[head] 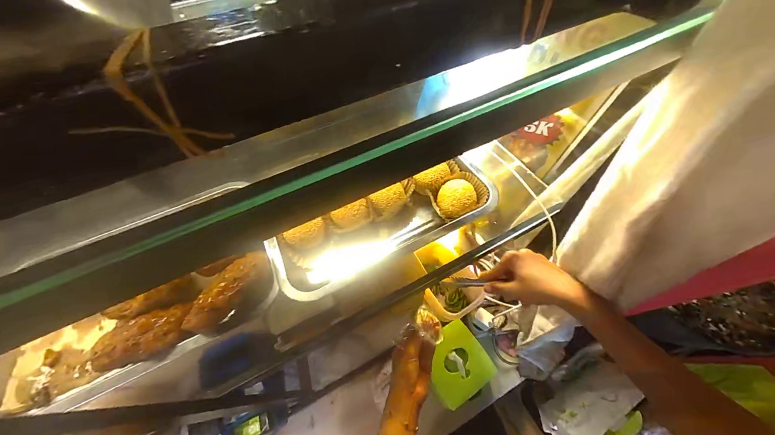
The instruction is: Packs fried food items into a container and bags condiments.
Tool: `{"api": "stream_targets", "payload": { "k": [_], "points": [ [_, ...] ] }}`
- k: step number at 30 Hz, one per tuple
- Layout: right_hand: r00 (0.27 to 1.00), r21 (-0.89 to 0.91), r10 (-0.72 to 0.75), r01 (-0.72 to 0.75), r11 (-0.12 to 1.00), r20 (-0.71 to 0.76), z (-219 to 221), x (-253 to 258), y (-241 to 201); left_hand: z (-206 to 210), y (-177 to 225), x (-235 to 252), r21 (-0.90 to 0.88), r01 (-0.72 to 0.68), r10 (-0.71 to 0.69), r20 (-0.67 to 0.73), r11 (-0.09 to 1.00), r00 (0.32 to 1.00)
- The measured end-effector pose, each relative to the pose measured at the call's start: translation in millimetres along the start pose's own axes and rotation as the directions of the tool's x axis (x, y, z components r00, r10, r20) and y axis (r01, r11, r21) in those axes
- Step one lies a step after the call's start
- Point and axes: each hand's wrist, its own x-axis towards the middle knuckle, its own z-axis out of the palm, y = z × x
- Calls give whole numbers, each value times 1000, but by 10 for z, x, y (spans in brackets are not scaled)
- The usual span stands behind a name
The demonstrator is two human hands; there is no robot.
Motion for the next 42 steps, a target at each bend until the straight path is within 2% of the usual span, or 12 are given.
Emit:
{"api": "stream_targets", "payload": {
  "k": [3,7,11,14,16,18,20,24,28,31,38,42],
  "points": [
    [997,-2,-67,67,998,-26,83,-340,-50,125,-61,19,23,-63,61,90,998,994],
    [1000,-166,-20,21,986,12,258,-576,-298,273,-139,10,65,-152,140,162,986,977],
    [999,-296,28,-17,955,34,427,-617,-525,373,-149,9,92,-162,158,42,983,986],
    [994,-275,71,-46,960,83,420,-645,-597,351,-145,51,99,-161,170,-93,982,981],
    [997,-201,75,-66,977,34,341,-699,-535,260,-114,97,92,-167,178,-140,982,974],
    [993,-146,88,-99,984,-79,290,-696,-436,116,-73,119,62,-166,173,-134,984,976],
    [980,-178,174,-189,966,-95,237,-515,-496,5,-31,125,18,-154,155,-90,988,984],
    [961,-164,262,-273,948,-89,423,256,-635,-34,-34,105,-38,-101,100,-40,994,994],
    [965,-100,250,-258,961,-80,682,865,-604,-5,-16,41,-60,-108,105,-54,992,993],
    [964,-79,254,-260,962,-79,825,1039,-577,-55,-22,12,-74,-112,107,-58,991,993],
    [938,-84,295,-314,946,-182,438,499,-466,-104,5,0,-73,-94,90,-62,993,994],
    [982,83,127,-116,990,-141,277,-57,-166,50,5,33,-66,-55,54,-10,996,998]
  ]
}}
